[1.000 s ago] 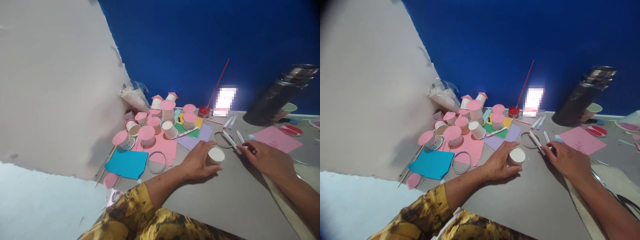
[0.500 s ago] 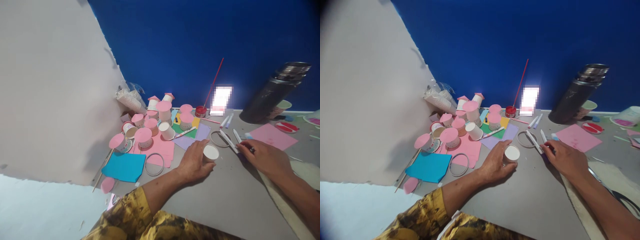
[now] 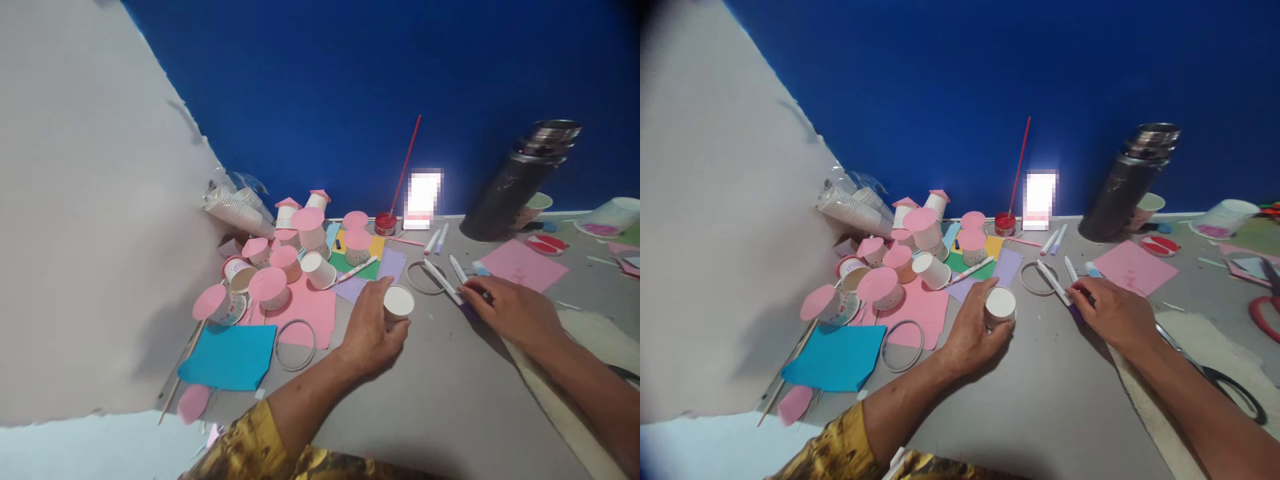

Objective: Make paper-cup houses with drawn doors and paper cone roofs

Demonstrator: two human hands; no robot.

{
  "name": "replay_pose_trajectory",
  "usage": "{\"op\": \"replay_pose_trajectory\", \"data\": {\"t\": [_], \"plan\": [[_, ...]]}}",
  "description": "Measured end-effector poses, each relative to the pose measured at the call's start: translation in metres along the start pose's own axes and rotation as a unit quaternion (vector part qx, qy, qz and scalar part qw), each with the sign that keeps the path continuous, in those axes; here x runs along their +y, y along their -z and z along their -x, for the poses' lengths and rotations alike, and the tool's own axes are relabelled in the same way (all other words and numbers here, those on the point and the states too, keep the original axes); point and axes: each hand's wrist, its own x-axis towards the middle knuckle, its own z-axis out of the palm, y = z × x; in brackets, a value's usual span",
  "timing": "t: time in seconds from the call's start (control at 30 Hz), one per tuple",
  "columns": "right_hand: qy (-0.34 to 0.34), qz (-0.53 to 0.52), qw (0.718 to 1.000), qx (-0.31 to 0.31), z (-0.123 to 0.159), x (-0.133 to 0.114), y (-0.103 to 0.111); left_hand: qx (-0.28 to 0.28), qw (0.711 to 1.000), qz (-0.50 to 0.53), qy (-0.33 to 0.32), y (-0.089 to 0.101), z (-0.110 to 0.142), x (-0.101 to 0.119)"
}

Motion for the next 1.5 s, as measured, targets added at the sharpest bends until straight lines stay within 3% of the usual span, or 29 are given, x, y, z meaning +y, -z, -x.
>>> {"op": "replay_pose_trajectory", "data": {"t": [0.23,0.43,0.63,0.77,0.87,1.03,1.23,1.5], "plan": [[-0.004,-0.021,1.000,0.002,-0.003,-0.008,0.010,0.033,0.996,0.027,0.085,0.003,-0.005,0.006],[-0.031,-0.025,0.999,0.015,-0.004,-0.012,0.024,0.047,0.996,0.022,0.073,0.007,-0.009,0.009],[-0.121,0.002,0.991,0.064,0.001,0.034,0.084,0.074,0.994,0.041,0.064,0.011,-0.013,0.009],[-0.172,0.027,0.985,0.019,0.011,0.063,0.107,0.084,0.994,0.043,0.051,0.014,-0.014,0.012],[-0.141,0.014,0.989,-0.042,0.018,0.056,0.097,0.079,0.995,0.041,0.047,0.015,-0.014,0.012],[-0.041,-0.015,0.992,-0.119,0.013,0.005,0.068,0.050,0.997,0.038,0.049,0.010,-0.012,0.011],[-0.007,0.009,0.995,-0.102,-0.013,-0.032,0.055,0.029,0.998,0.044,0.041,0.008,-0.010,0.010],[0.016,-0.010,0.996,-0.089,-0.011,-0.031,0.018,0.029,0.995,0.069,0.064,0.007,-0.008,0.009]]}}
